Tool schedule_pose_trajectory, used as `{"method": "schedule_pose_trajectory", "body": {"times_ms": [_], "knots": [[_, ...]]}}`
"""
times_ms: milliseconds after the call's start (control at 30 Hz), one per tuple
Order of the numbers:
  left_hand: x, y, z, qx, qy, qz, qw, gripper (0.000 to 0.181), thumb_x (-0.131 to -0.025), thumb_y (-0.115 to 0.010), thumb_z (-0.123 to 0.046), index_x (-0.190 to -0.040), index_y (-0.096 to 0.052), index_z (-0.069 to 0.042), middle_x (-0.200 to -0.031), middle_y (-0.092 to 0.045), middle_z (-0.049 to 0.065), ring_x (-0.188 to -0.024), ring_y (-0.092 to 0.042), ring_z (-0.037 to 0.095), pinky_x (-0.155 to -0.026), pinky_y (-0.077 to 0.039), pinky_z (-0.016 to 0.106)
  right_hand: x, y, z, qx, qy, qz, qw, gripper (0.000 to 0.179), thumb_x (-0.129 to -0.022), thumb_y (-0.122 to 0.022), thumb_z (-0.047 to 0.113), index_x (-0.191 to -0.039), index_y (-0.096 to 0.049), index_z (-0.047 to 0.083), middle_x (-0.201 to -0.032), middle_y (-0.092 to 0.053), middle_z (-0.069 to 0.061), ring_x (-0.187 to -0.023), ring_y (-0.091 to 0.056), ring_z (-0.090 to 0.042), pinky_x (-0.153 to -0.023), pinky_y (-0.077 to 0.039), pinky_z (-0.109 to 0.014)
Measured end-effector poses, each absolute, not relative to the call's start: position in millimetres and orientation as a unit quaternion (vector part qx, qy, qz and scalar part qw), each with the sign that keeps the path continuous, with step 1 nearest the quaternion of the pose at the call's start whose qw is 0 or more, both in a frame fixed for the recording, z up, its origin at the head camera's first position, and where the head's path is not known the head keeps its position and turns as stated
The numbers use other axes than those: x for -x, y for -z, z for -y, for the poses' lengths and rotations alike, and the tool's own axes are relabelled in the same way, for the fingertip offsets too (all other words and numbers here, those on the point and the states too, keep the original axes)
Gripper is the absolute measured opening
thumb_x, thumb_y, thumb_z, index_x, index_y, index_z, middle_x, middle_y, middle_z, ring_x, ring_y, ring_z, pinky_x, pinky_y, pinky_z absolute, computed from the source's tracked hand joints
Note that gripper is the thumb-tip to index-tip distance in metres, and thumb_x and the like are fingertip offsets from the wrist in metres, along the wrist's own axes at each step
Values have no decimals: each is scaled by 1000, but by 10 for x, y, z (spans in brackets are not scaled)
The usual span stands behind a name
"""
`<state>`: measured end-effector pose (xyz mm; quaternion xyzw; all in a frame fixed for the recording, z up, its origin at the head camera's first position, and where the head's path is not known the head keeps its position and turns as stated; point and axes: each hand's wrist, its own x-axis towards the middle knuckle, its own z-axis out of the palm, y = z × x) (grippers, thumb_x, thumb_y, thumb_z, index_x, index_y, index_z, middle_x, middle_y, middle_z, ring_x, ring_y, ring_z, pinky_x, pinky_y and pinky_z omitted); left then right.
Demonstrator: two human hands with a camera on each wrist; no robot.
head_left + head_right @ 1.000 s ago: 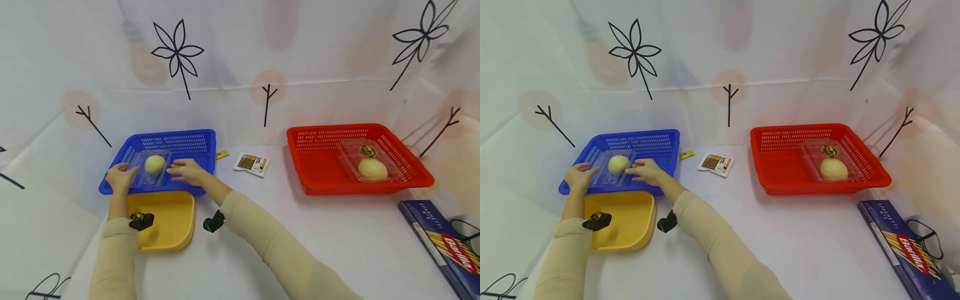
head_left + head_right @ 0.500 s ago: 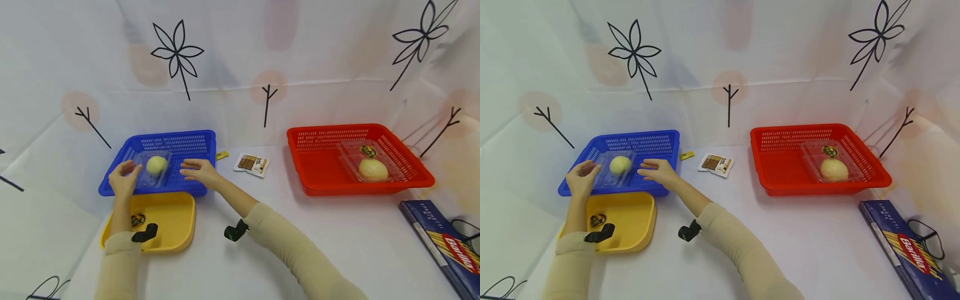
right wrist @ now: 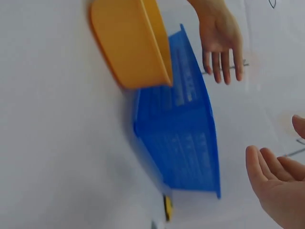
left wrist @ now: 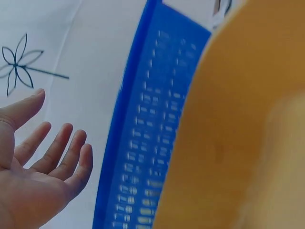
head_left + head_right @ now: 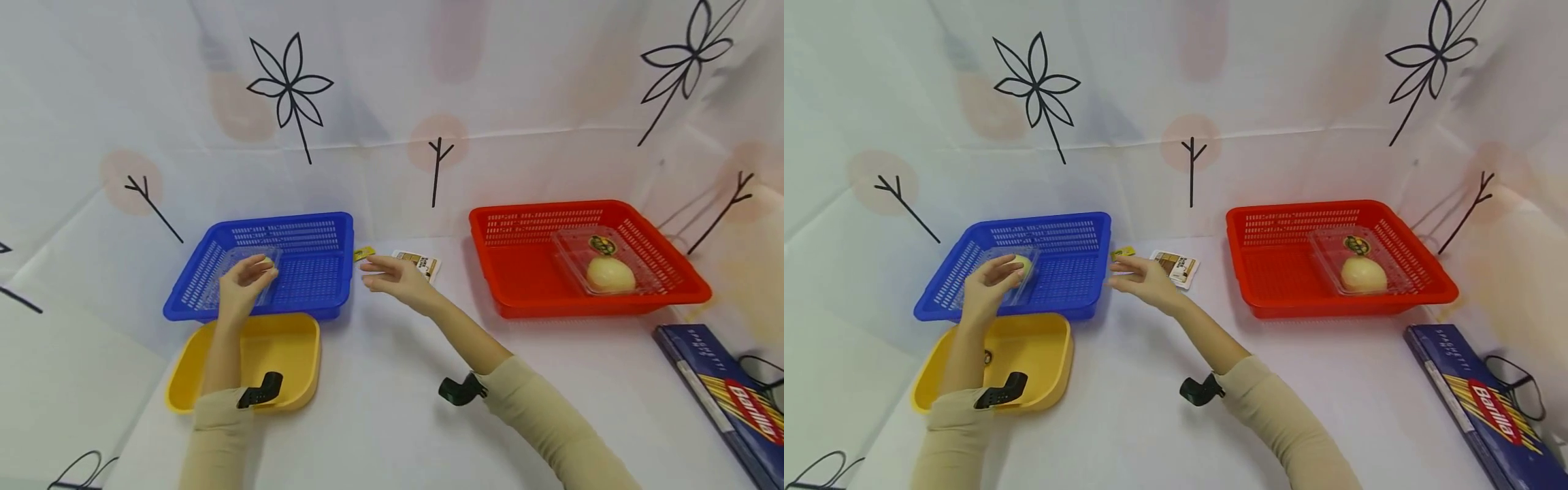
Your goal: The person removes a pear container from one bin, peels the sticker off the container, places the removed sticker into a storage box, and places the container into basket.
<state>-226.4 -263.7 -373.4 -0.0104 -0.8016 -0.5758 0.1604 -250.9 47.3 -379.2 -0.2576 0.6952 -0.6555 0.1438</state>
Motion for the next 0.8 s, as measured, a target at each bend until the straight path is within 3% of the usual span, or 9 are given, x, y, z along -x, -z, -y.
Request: {"method": "schedule_pose_trajectory", "body": {"times_ms": [133,400,667,800], "knots": [[2268,3718,2448,61,591,795,124,46,-90,-64,-12,-131,-50,3,-120,-57,26,-96,-57,2,-83,-46,12,2431,3789,-878,257,637,-715,129,58,-91,-62,15,-142,-38,0,-135,-50,-19,-118,-55,-27,-94,-47,-35],[2341,3742,2039,85,619,778,74,46,-88,-65,-11,-130,-50,1,-123,-57,24,-101,-57,9,-88,-46,16,2270,3826,-1568,221,591,-770,96,61,-90,-63,18,-142,-38,3,-132,-53,-19,-114,-57,-34,-91,-49,-35],[2410,3752,1549,111,647,753,41,45,-85,-68,-6,-127,-54,2,-118,-60,25,-105,-59,28,-85,-48,19,2173,3877,-2198,176,575,-796,65,57,-92,-61,20,-142,-38,4,-131,-54,-22,-106,-63,-13,-87,-50,-27],[2388,3698,1309,125,655,745,22,45,-85,-67,-3,-127,-53,4,-118,-59,27,-108,-57,35,-87,-48,22,2123,3882,-2518,158,578,-800,38,54,-94,-58,18,-142,-38,4,-127,-58,-17,-102,-64,-13,-85,-49,-20]]}}
